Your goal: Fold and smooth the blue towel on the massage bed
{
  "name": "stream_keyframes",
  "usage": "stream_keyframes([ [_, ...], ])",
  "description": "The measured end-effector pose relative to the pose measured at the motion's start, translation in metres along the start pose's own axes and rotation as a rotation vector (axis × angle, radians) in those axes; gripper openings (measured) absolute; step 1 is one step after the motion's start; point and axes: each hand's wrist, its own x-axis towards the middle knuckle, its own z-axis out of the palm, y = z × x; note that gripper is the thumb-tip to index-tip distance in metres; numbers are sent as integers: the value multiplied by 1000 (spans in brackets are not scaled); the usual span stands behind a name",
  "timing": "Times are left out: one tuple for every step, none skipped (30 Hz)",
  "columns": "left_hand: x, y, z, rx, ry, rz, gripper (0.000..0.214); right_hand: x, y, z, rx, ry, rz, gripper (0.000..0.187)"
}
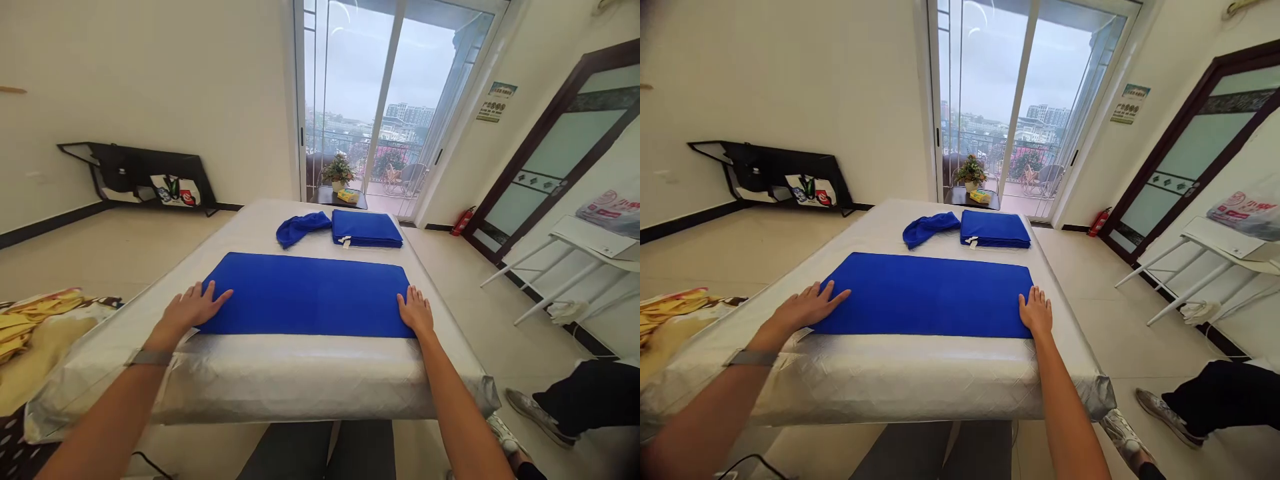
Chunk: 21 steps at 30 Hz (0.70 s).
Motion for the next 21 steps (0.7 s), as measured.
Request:
stream_keyframes([
  [3,23,-5,10,-11,-2,93,0,-1,0,6,2,0,75],
  [5,51,-10,13,-16,33,96,0,-1,0,10,3,2,75],
  [6,82,-13,-3,-23,123,95,-1,-2,0,12,3,4,75],
  [7,114,-14,-27,-40,236,93,-1,-2,-1,12,2,5,75],
  [8,145,-14,-59,-64,339,90,-1,-1,-1,10,2,5,74],
  [10,174,-13,-91,-78,418,88,-2,-1,-2,8,2,5,74],
  [12,200,-10,-113,-69,478,87,-2,-1,-2,7,4,4,74],
  [16,220,-7,-133,-60,528,85,-3,-1,-2,6,6,2,74],
  [20,235,-3,-146,-52,550,84,-3,-1,-2,6,9,1,73],
  [26,244,1,-152,-44,553,82,-3,-1,-2,6,11,0,73],
  [33,248,6,-153,-41,538,81,-4,0,-2,7,12,-1,74],
  [40,247,10,-151,-43,509,79,-4,0,-2,9,12,-2,74],
  [48,241,13,-147,-46,476,79,-3,0,-2,11,12,-4,74],
  [56,233,16,-143,-51,448,78,-3,1,-1,13,11,-5,74],
  [64,222,18,-139,-57,430,77,-3,1,-1,15,9,-5,74],
  [72,209,19,-134,-64,415,77,-2,2,0,16,6,-4,74],
  [80,195,20,-129,-68,398,76,-1,2,1,14,5,-3,75],
  [88,180,20,-125,-70,376,75,-1,3,1,10,4,-2,75],
  [94,164,20,-122,-69,349,74,0,3,2,4,2,-2,75],
  [101,149,20,-119,-67,317,73,1,3,3,-3,2,-2,76],
  [106,134,19,-117,-66,283,72,1,4,3,-10,2,-1,76],
])
